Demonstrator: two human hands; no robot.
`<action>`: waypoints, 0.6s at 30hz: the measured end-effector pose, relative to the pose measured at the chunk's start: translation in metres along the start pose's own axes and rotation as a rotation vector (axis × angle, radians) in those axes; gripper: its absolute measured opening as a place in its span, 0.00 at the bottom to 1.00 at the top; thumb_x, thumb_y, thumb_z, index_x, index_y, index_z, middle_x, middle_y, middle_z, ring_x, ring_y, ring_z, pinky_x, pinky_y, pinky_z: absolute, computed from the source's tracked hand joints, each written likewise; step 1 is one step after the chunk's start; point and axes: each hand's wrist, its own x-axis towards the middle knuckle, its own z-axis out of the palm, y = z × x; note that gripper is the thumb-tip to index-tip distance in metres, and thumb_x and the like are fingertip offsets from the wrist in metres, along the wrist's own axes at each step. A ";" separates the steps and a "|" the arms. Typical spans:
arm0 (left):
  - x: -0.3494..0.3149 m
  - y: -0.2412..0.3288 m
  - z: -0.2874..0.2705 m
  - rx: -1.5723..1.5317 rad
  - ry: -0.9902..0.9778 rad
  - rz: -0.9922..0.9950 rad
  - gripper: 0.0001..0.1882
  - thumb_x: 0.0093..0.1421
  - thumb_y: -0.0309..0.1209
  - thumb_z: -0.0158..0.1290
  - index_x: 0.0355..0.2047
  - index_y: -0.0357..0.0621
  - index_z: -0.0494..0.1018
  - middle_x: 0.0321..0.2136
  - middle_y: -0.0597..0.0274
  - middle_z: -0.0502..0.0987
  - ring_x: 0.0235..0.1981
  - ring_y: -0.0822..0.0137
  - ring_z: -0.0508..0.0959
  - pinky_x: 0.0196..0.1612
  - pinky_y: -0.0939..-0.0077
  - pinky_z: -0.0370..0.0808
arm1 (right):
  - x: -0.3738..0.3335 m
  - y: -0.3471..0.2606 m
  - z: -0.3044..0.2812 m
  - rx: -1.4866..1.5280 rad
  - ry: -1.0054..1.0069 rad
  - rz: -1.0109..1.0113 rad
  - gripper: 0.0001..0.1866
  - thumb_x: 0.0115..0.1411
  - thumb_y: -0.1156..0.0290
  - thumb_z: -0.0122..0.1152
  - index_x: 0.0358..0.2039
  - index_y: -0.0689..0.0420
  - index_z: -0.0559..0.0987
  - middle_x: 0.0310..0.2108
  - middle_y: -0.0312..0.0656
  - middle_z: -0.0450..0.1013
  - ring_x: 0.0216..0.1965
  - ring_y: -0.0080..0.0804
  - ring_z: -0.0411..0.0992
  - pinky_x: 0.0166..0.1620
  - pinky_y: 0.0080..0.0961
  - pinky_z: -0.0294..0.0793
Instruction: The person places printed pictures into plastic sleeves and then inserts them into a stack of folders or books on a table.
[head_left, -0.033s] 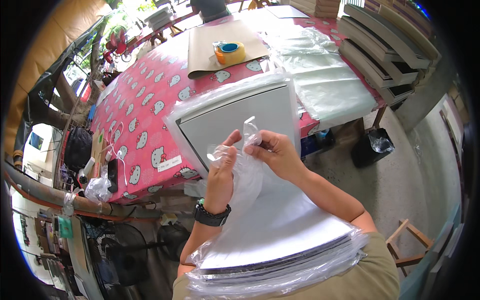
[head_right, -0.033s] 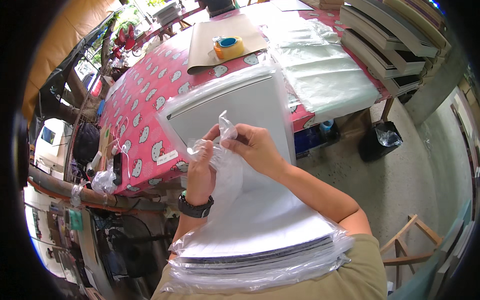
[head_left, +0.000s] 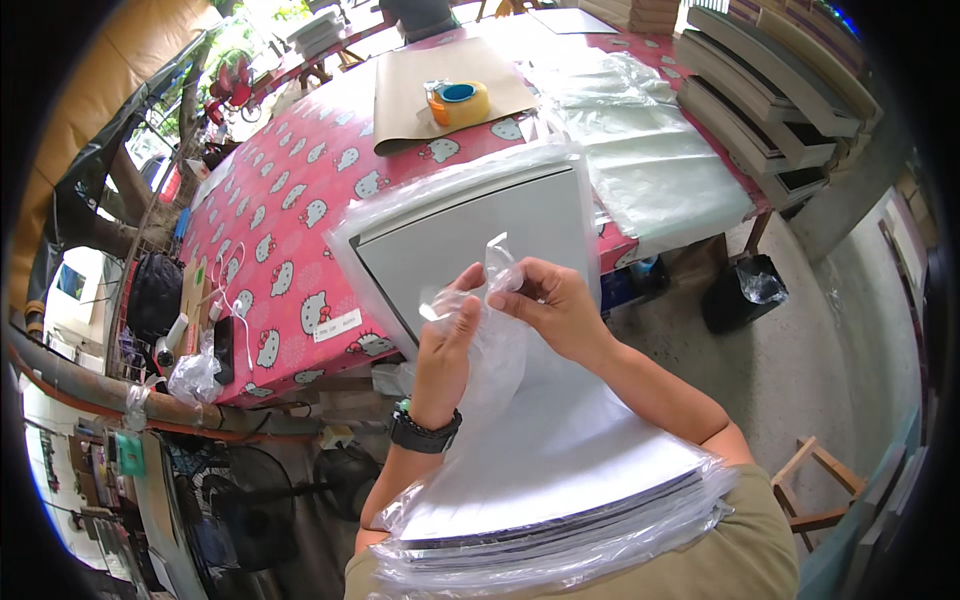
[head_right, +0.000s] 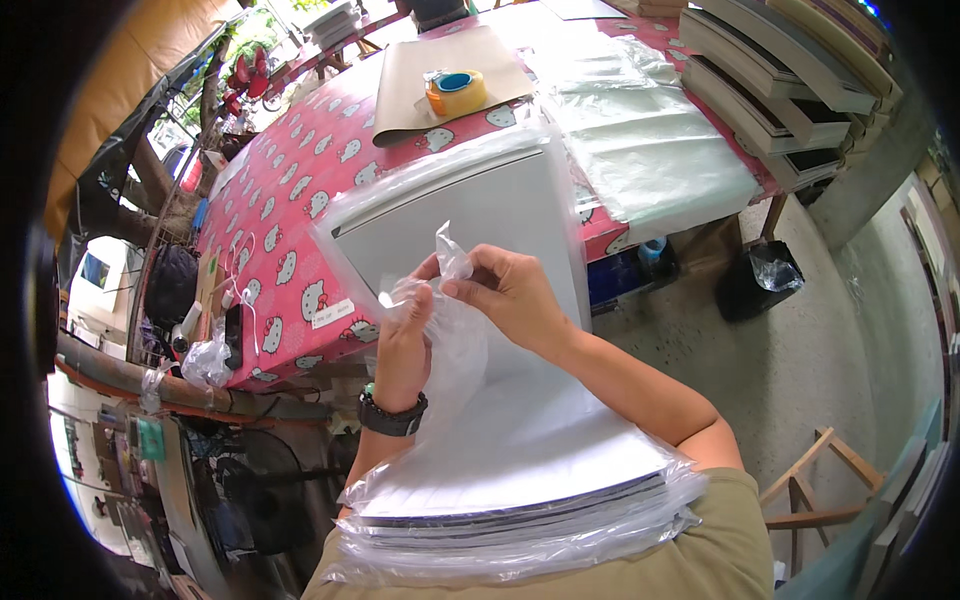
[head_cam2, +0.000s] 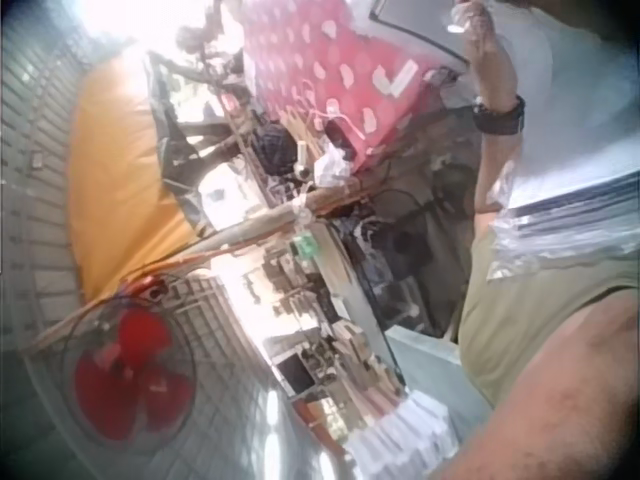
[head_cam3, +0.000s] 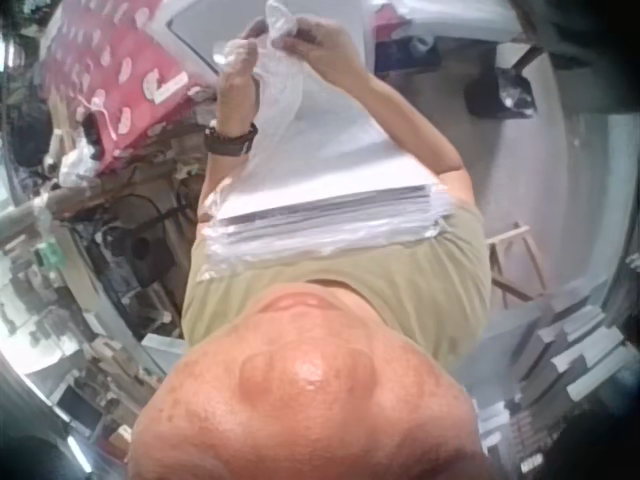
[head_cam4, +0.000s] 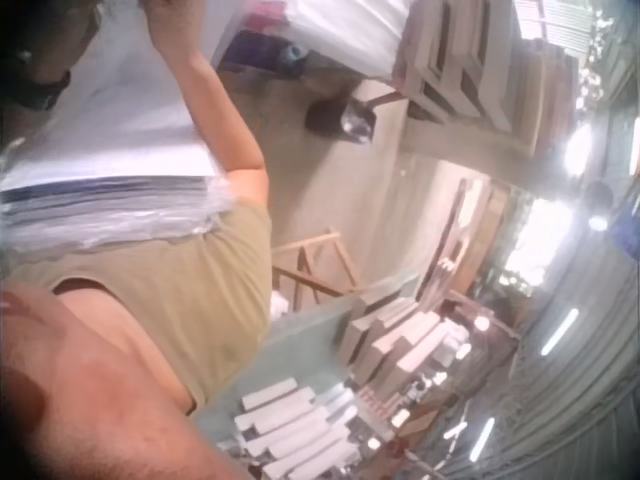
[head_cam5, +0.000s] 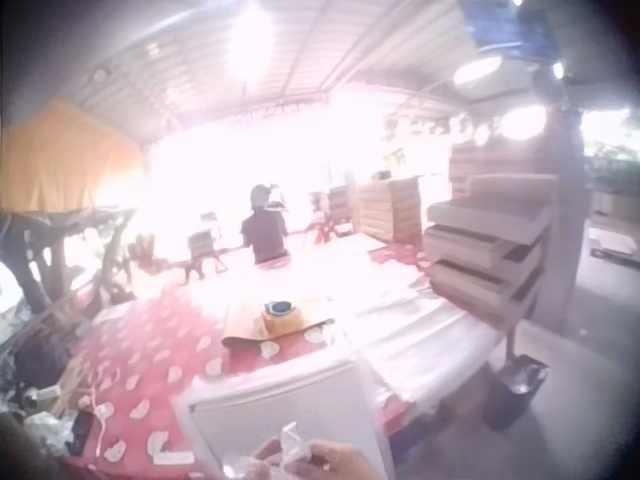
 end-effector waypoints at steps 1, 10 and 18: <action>-0.002 -0.001 0.007 -0.007 0.056 0.016 0.17 0.57 0.30 0.47 0.45 0.33 0.65 0.44 0.59 0.67 0.42 0.75 0.67 0.44 0.82 0.64 | 0.000 -0.002 -0.001 0.024 0.001 0.038 0.07 0.52 0.72 0.59 0.28 0.61 0.73 0.21 0.30 0.68 0.23 0.13 0.63 0.28 0.13 0.65; -0.008 -0.006 0.007 0.133 0.255 0.078 0.11 0.55 0.28 0.50 0.36 0.35 0.72 0.31 0.65 0.74 0.31 0.78 0.71 0.35 0.84 0.67 | -0.003 -0.004 0.002 -0.065 0.068 -0.099 0.11 0.49 0.74 0.61 0.33 0.59 0.71 0.25 0.32 0.68 0.28 0.15 0.65 0.32 0.14 0.65; -0.008 -0.004 -0.002 -0.030 0.341 0.010 0.10 0.57 0.29 0.48 0.35 0.37 0.73 0.27 0.69 0.73 0.28 0.81 0.68 0.31 0.87 0.64 | 0.000 0.008 -0.006 -0.131 0.130 -0.072 0.07 0.52 0.72 0.57 0.27 0.63 0.74 0.18 0.34 0.69 0.21 0.16 0.64 0.25 0.14 0.65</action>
